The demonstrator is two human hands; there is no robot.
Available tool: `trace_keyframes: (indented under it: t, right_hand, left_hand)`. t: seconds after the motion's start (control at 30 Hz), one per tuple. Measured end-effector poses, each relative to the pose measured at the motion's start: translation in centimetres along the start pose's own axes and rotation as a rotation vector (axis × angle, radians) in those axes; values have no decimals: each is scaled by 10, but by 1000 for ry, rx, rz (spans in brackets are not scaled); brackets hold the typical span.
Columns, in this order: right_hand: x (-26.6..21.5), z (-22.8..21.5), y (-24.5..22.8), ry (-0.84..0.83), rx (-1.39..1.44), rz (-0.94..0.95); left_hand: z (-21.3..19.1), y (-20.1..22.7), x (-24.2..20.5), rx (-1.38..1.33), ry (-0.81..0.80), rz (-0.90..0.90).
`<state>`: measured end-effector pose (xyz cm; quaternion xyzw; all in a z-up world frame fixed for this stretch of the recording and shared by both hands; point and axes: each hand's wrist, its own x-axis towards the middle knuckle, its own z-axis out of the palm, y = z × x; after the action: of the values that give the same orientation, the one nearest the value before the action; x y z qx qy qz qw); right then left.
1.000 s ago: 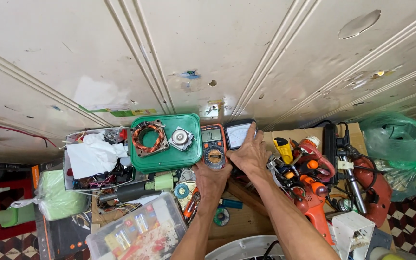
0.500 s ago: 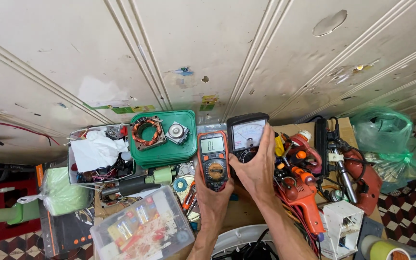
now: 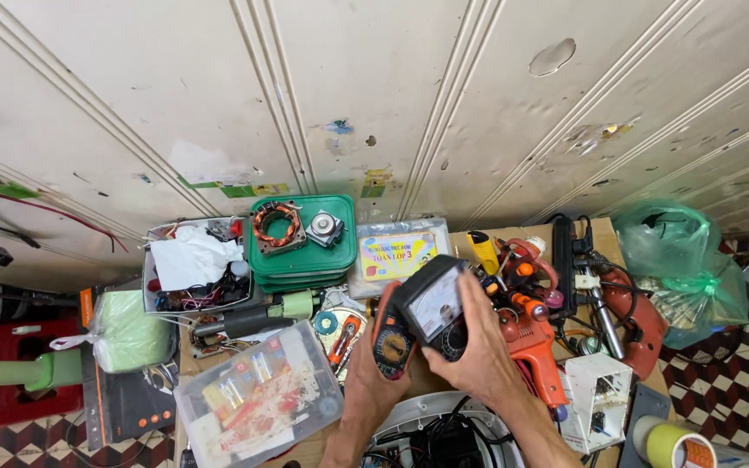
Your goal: Organizing and inspecting electronic components and tools on a workbench.
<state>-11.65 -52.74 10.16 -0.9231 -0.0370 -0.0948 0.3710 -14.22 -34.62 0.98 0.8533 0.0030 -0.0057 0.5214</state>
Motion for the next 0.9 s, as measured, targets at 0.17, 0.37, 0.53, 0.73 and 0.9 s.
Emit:
trace_keyframes:
  t: [0.17,0.37,0.53,0.73,0.9]
  right_hand:
    - [-4,4,20,-425,-92,-186]
    - [0,17,33,-753,-204,-170]
    - [1,19,35,-893,-450,-315]
    - [38,49,63,-469,57,50]
    - [85,143,159,34,941,1108]
  left_hand:
    - [-11,0,7,193,-392,-63]
    - [-4,-49,-18,110,-234,-7]
    - [-13,-43,-22,11,-151,-261]
    - [-10,-16,2,20,-145,-176]
    - [-11,-1,18,41,-166,-149]
